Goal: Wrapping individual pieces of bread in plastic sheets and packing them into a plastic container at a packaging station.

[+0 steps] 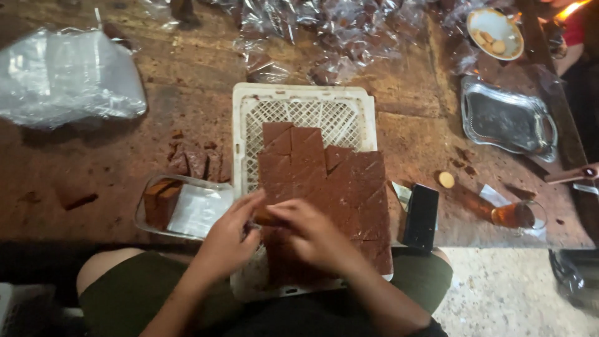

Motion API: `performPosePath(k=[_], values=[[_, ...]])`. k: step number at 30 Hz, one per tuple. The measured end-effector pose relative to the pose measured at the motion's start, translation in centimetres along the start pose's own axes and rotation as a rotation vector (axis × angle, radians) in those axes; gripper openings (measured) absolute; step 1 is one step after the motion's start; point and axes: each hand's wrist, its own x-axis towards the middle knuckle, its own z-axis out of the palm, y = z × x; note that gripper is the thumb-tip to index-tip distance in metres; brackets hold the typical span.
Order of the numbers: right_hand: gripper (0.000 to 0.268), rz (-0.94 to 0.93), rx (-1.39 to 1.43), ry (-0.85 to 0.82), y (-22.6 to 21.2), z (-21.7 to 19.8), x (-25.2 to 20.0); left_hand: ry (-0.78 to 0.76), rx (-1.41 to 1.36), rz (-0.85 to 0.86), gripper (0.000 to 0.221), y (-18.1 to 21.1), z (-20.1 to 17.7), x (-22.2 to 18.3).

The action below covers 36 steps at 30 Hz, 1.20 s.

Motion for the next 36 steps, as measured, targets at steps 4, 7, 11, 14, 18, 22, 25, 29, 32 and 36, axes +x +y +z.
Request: performPosePath(k=[4, 7, 11, 14, 18, 22, 25, 29, 32, 36], values=[[0.039, 0.261, 0.073, 0.081, 0.5, 1.0, 2.4, 0.028, 0.083, 0.059, 0.056, 5.2, -0.3, -0.2], [0.05, 0.55, -0.055, 0.127, 0.1, -1.4, 3.7, -0.088, -0.053, 0.475, 0.054, 4.0, 0.4, -1.2], [0.047, 0.184, 0.054, 0.317, 2.2, -4.3, 5.2, 0.073, 0.19, 0.187, 0.028, -3.1, -0.5, -1.0], [0.037, -0.094, 0.048, 0.822, 3.8, -4.9, 7.8, 0.01, 0.336, 0.041, 0.071, -9.2, -0.7, -1.9], [0.045, 0.164, -0.105, 0.45, 4.2, -5.6, 14.6, 0.05, 0.21, -0.142, 0.014, -7.6, -1.6, -3.8], [0.059, 0.585, -0.375, 0.085, 8.1, -3.7, 17.1, 0.068, 0.248, -0.007, 0.015, -8.0, -1.8, -3.5], [0.049, 0.287, -0.545, 0.136, 11.1, -3.4, 17.1, -0.025, 0.229, -0.167, 0.016, -7.1, -2.4, -3.3], [0.015, 0.174, -0.272, 0.316, 2.4, -3.8, 12.0, 0.285, 0.073, -0.015, 0.014, -7.4, -2.2, -3.4], [0.038, -0.02, -0.04, 0.262, -1.5, -2.1, 7.5, 0.26, -0.082, -0.04, 0.042, -6.3, -2.2, -2.5], [0.047, -0.274, 0.133, -0.082, -2.2, 0.5, 3.6, 0.171, -0.162, -0.028, 0.069, -2.0, -2.8, -1.0]])
